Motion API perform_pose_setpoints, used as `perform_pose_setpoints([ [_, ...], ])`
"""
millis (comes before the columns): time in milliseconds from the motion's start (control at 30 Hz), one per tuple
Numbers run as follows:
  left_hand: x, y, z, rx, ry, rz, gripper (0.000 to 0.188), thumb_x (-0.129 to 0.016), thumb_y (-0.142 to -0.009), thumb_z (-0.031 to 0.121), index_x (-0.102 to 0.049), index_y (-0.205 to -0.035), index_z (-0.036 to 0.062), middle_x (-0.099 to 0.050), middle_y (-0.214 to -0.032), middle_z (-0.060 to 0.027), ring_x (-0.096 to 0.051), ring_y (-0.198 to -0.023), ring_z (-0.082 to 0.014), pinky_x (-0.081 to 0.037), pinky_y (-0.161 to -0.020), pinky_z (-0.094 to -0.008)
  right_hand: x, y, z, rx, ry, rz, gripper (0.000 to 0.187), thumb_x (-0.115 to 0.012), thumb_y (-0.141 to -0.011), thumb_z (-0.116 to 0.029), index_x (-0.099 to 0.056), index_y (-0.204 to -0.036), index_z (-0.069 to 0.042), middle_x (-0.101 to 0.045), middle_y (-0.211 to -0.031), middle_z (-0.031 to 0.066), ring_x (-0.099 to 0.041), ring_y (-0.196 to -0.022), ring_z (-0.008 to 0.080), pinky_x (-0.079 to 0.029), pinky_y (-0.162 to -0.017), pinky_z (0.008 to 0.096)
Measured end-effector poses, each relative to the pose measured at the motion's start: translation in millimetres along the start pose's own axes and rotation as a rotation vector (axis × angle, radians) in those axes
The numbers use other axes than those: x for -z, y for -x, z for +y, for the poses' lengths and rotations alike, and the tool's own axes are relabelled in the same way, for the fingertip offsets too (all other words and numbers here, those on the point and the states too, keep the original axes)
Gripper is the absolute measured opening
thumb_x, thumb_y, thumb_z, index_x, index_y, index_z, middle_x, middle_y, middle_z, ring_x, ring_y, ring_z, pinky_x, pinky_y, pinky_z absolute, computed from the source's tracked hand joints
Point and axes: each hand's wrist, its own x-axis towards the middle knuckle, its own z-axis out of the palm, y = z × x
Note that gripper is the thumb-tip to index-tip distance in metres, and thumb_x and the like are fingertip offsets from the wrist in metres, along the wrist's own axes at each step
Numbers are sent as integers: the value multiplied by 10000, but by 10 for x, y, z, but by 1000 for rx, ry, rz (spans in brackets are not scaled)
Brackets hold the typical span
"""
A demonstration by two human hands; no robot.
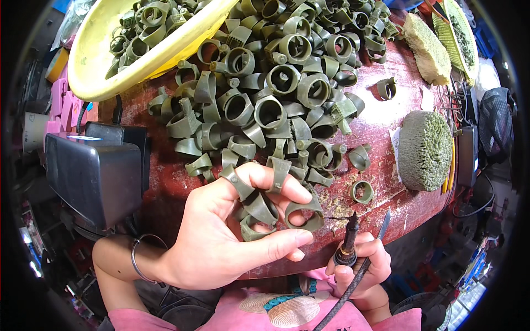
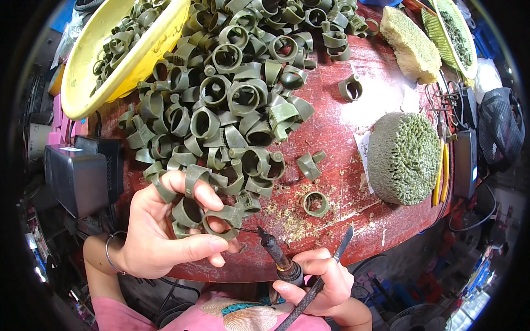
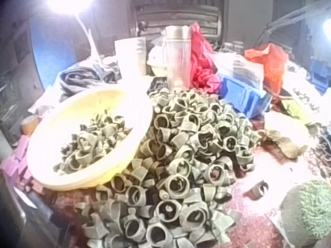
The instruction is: Using a soldering iron and manual tools to assemble or modify small green components on a workbench.
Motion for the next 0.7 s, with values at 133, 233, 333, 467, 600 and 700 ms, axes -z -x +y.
perform_pose_setpoints([
  [133, -1, -7, -4, -5, 2, -3, 351, -584, -691, -144, -430, -971, 2, -491, -860, -126, -593, -785, -235, -558, -603, -317, 21, 6, 11, 13, 28, -15, 372, -757, -620, -131, -435, -749, 2, -585, -680, 151, -566, -518, 148, -428, -424, 215],
  [233, 3, -2, -8, -4, 11, -1, 350, -583, -691, -144, -432, -970, 3, -489, -865, -128, -592, -786, -235, -558, -604, -317, 0, -2, -18, -11, 21, 7, 372, -757, -622, -133, -435, -751, 3, -586, -684, 150, -563, -509, 143, -426, -419, 212],
  [333, 3, 3, -11, -11, 11, 6, 349, -583, -692, -143, -432, -970, 3, -488, -868, -128, -592, -784, -235, -557, -601, -316, -3, 1, -16, -11, 9, 8, 372, -756, -623, -133, -435, -752, 2, -585, -685, 149, -564, -517, 144, -428, -422, 214],
  [467, -2, -9, -10, -12, 6, -1, 347, -583, -693, -141, -433, -971, 2, -488, -867, -127, -593, -780, -239, -556, -596, -312, 12, 4, -6, 3, 16, -2, 373, -757, -623, -134, -435, -753, 4, -584, -689, 150, -565, -524, 144, -430, -426, 216],
  [600, 0, -2, -1, -11, -11, -1, 349, -583, -696, -138, -430, -975, 5, -489, -864, -124, -596, -784, -244, -555, -590, -308, 18, 6, 0, 7, -1, -13, 368, -752, -630, -131, -435, -757, 7, -584, -700, 151, -567, -533, 147, -433, -430, 219],
  [700, 8, -6, -12, -8, 7, -5, 350, -581, -699, -135, -429, -978, 9, -491, -855, -121, -597, -789, -246, -553, -586, -307, 23, -14, 3, 58, 10, -15, 364, -746, -639, -127, -437, -772, 12, -586, -707, 149, -571, -541, 152, -438, -438, 221],
])
